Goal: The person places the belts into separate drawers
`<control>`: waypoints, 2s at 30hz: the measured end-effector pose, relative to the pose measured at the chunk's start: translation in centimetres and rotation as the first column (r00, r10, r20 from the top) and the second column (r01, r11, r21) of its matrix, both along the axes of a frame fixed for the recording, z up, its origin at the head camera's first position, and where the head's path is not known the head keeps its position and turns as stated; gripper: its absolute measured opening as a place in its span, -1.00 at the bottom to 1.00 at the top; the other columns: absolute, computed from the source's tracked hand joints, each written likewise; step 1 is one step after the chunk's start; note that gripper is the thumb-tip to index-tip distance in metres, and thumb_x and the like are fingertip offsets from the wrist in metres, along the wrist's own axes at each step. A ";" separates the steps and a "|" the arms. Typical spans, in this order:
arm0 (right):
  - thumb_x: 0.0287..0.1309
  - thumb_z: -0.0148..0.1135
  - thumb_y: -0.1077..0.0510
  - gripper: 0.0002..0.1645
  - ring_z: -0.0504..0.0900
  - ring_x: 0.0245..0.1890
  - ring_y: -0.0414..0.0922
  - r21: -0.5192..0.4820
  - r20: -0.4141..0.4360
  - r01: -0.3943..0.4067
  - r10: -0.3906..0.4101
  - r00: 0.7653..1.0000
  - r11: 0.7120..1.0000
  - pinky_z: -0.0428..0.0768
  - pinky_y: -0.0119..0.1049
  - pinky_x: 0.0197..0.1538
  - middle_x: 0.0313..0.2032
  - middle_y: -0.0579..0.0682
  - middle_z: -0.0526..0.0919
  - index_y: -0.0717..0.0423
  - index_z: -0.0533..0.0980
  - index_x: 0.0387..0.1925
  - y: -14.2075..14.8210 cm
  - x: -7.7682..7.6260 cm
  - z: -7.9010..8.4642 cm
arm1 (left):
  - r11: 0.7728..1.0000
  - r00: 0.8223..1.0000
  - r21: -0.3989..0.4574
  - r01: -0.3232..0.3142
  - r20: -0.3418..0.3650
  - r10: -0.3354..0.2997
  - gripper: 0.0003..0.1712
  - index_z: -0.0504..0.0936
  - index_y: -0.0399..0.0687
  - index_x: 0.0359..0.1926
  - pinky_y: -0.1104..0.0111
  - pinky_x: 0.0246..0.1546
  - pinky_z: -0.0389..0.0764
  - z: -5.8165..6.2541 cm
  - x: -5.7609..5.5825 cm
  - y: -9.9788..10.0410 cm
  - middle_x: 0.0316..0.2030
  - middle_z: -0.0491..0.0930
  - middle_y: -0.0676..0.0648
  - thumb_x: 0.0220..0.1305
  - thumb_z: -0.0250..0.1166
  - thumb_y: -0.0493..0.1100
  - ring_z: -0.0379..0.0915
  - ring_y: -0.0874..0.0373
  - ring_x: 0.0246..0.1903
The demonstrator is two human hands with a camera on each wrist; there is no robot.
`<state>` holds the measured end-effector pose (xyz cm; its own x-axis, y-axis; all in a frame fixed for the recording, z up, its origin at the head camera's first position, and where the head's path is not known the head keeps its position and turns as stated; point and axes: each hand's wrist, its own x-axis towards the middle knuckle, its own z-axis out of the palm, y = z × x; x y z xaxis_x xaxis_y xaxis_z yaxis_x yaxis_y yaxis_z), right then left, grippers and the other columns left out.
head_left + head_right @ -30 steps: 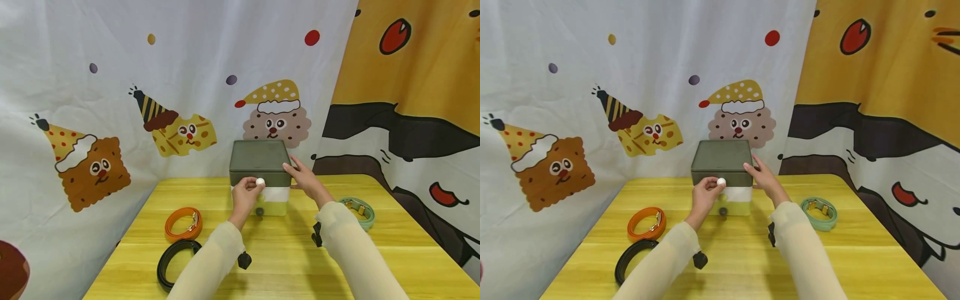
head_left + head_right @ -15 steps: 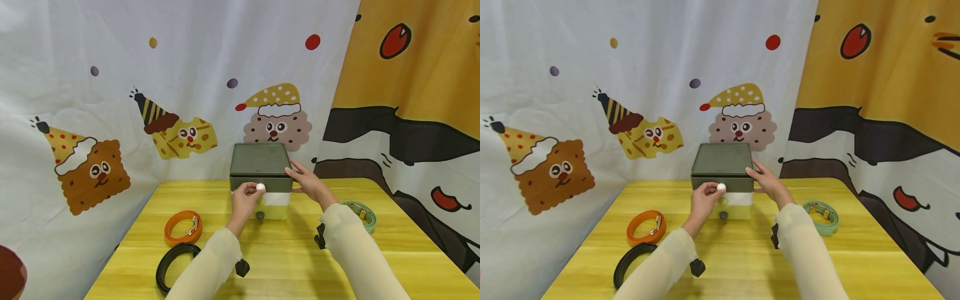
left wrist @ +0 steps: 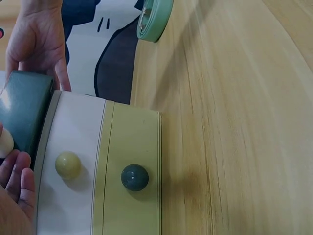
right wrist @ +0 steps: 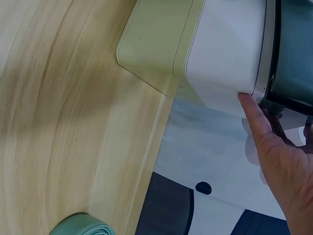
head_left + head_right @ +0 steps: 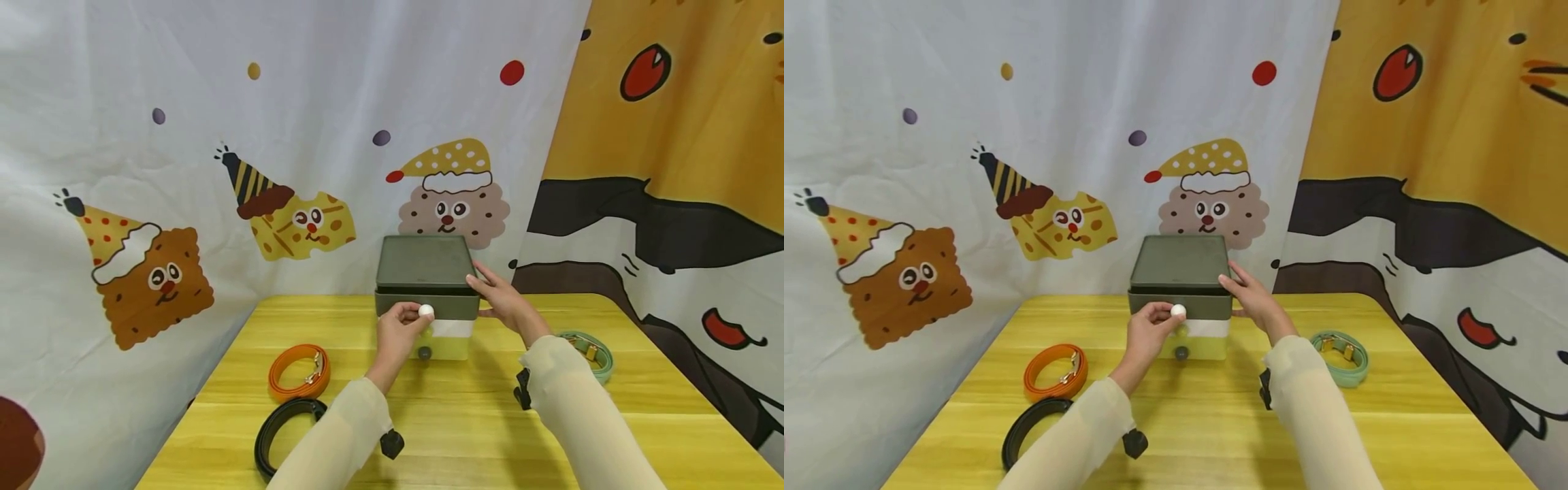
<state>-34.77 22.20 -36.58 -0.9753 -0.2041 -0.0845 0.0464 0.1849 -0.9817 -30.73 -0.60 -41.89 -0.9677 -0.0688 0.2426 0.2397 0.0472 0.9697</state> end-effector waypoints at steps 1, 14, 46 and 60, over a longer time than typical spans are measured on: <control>0.45 0.00 -0.22 -0.10 -0.18 0.52 0.17 -0.001 0.002 0.003 -0.003 1.000 1.000 0.29 0.27 0.30 0.55 0.18 -0.32 -0.33 -0.24 0.58 0.0 0.0 0.0 | 1.000 1.000 0.001 0.001 -0.003 -0.001 -0.73 0.67 -0.16 -0.21 0.37 -0.38 0.62 0.0 0.1 0.0 -0.39 0.68 -0.03 0.10 0.54 -0.18 0.56 0.18 -0.42; 0.46 -0.02 -0.22 -0.12 -0.20 0.53 0.16 0.016 0.001 0.013 -0.013 1.000 1.000 0.23 0.29 0.32 0.55 0.17 -0.32 -0.34 -0.24 0.58 0.0 0.2 0.0 | 1.000 1.000 0.002 0.025 -0.003 -0.025 -0.71 0.66 -0.23 -0.19 0.34 -0.31 0.64 0.1 1.1 -0.2 -0.37 0.68 -0.07 0.11 0.53 -0.20 0.57 0.15 -0.36; 0.43 0.02 -0.25 -0.10 -0.14 0.52 0.15 0.031 0.006 0.025 -0.025 1.000 0.999 0.19 0.29 0.34 0.56 0.15 -0.25 -0.38 -0.21 0.58 0.0 0.1 -0.3 | 0.994 0.996 -0.061 0.085 0.005 -0.085 -0.73 0.70 -0.13 -0.20 0.33 -0.25 0.63 0.3 2.4 -1.3 -0.34 0.72 -0.02 0.11 0.54 -0.15 0.65 0.15 -0.29; 0.43 0.01 -0.26 -0.11 -0.15 0.52 0.17 0.054 0.011 0.023 -0.024 1.000 0.998 0.14 0.33 0.34 0.56 0.14 -0.24 -0.42 -0.21 0.57 0.2 0.0 -0.6 | 0.987 0.991 -0.091 0.130 0.001 -0.131 -0.74 0.69 -0.11 -0.16 0.30 -0.23 0.61 0.1 3.3 -1.8 -0.31 0.72 -0.01 0.16 0.50 -0.13 0.63 0.15 -0.27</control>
<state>-34.79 22.41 -37.15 -0.9786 -0.1760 -0.1062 0.0628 0.2360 -0.9697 -27.44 -2.40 -41.77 -0.9656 0.0807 0.2472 0.2547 0.1028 0.9615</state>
